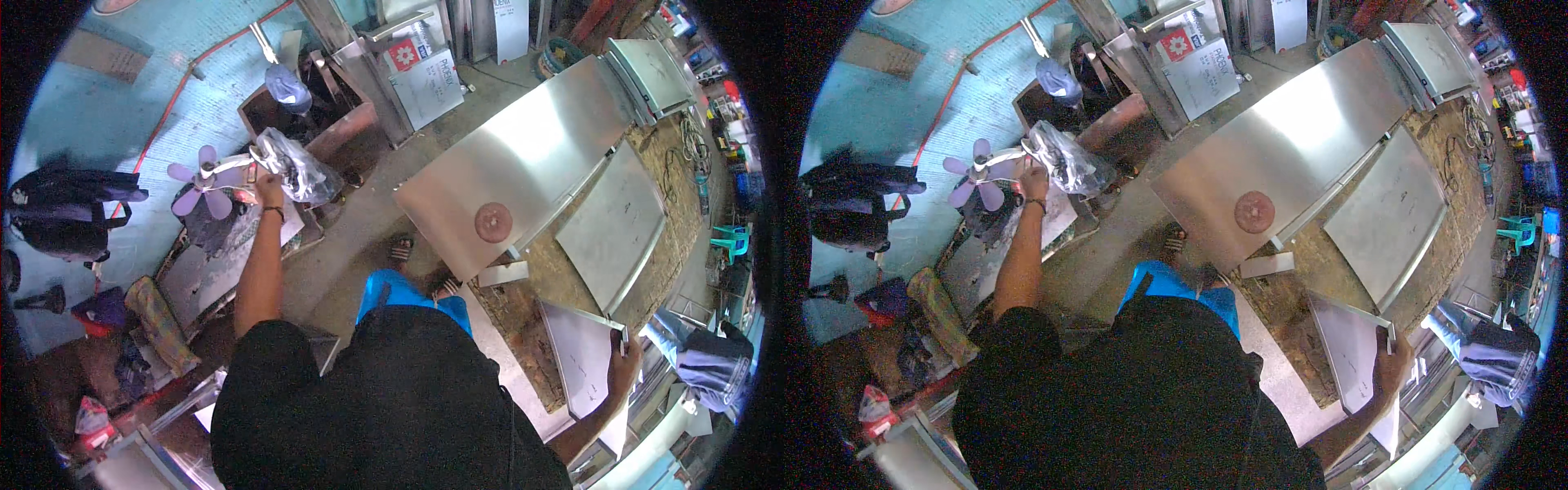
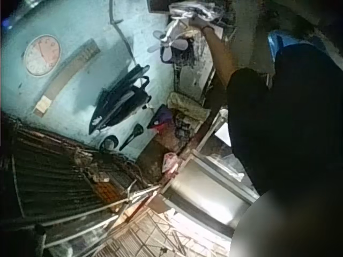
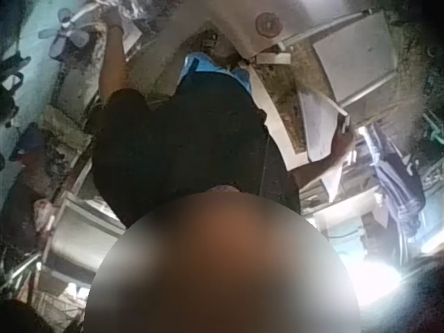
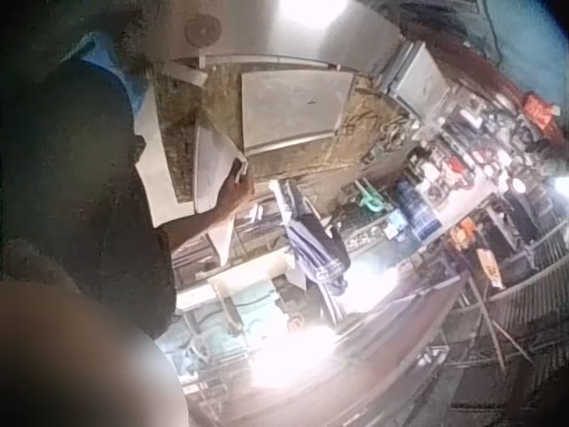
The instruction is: Manually polish the edges and surface of a rectangular metal tray using a circular abrasive pad.
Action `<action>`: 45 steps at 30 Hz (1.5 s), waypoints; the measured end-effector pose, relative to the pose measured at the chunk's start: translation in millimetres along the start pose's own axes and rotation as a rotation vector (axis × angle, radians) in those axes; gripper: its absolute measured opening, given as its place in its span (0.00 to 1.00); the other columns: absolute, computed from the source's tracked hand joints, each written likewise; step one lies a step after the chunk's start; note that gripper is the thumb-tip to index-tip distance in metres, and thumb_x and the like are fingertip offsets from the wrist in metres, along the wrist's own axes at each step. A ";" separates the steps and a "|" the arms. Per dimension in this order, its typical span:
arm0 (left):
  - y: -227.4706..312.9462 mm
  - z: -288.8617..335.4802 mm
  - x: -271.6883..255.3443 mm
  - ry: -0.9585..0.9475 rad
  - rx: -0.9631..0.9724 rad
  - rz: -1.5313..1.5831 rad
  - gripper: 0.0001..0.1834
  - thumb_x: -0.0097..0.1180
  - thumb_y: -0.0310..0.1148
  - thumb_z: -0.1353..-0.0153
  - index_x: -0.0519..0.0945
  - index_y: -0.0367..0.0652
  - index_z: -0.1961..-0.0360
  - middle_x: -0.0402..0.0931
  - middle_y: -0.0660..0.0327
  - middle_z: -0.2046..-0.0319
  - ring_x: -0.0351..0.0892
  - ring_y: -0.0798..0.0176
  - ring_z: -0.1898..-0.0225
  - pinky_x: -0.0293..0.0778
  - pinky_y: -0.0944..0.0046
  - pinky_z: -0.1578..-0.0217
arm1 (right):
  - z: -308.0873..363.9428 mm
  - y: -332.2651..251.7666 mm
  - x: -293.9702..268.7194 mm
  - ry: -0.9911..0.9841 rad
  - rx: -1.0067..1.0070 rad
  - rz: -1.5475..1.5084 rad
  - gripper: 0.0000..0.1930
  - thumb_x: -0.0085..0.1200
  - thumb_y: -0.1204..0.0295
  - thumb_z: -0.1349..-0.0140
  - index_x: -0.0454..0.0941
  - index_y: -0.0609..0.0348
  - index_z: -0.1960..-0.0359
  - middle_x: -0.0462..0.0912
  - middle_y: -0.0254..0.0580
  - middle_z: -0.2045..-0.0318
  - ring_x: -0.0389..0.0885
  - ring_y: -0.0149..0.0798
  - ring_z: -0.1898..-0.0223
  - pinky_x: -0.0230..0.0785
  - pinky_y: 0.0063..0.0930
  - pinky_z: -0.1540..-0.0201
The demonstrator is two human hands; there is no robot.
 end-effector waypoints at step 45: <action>348.1 228.5 -24.9 -0.600 0.320 0.855 0.17 0.53 0.37 0.22 0.81 0.38 0.42 0.82 0.63 0.63 0.78 0.72 0.65 0.76 0.69 0.61 | 91.3 -34.7 -71.3 0.429 -0.323 0.027 0.10 0.75 0.74 0.47 0.84 0.63 0.70 0.75 0.40 0.79 0.71 0.38 0.78 0.62 0.36 0.74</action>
Point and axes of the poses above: each hand's wrist, its own z-axis away from the middle knuckle, its own x-axis out of the palm, y = z × x, the point moved 10 cm from there along -z, towards the middle knuckle
